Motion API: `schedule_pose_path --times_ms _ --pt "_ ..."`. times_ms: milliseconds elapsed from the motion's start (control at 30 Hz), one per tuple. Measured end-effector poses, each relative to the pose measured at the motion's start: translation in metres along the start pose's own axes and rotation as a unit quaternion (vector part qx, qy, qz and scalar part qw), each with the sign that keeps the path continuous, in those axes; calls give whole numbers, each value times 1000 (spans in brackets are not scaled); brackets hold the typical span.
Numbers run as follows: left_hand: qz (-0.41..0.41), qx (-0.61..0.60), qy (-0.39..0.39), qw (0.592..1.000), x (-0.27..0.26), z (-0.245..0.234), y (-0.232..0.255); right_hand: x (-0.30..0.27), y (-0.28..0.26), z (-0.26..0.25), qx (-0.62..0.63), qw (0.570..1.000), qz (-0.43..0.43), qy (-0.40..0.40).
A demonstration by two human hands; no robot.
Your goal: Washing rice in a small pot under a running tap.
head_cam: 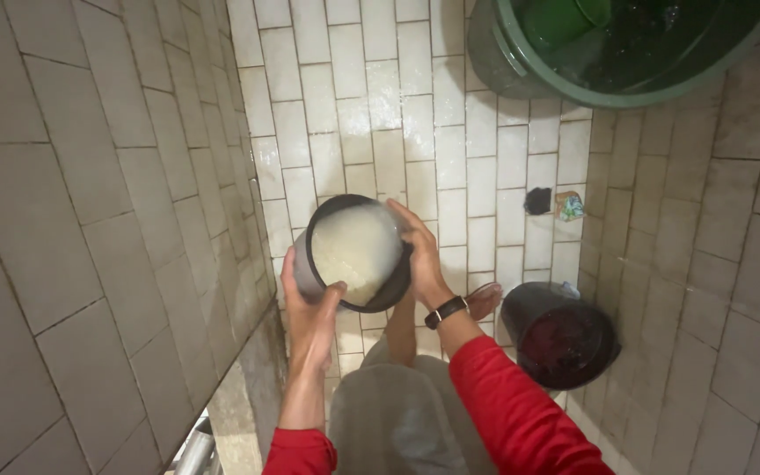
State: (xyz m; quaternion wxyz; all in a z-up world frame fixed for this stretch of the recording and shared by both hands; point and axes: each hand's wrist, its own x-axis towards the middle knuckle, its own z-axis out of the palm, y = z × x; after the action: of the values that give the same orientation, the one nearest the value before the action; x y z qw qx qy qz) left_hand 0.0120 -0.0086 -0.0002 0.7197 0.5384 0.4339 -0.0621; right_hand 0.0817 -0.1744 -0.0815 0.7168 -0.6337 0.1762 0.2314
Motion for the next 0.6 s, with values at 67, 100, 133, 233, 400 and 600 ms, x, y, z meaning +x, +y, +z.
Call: schedule_pose_path --times_ms 67,100,133,233,400,600 --pt "2 38 10 999 1 1 2 2 -2 2 35 999 34 -21" --pt "3 38 9 999 2 2 2 4 3 0 35 999 33 -20" --pt "6 66 18 998 4 3 3 7 8 -2 33 999 12 -30" --pt "2 97 32 995 2 2 4 7 23 -3 42 999 2 -31" --pt "-3 80 29 996 1 5 11 5 7 5 4 999 52 -6" --pt "29 114 28 993 7 -3 1 12 14 4 80 995 32 -45"
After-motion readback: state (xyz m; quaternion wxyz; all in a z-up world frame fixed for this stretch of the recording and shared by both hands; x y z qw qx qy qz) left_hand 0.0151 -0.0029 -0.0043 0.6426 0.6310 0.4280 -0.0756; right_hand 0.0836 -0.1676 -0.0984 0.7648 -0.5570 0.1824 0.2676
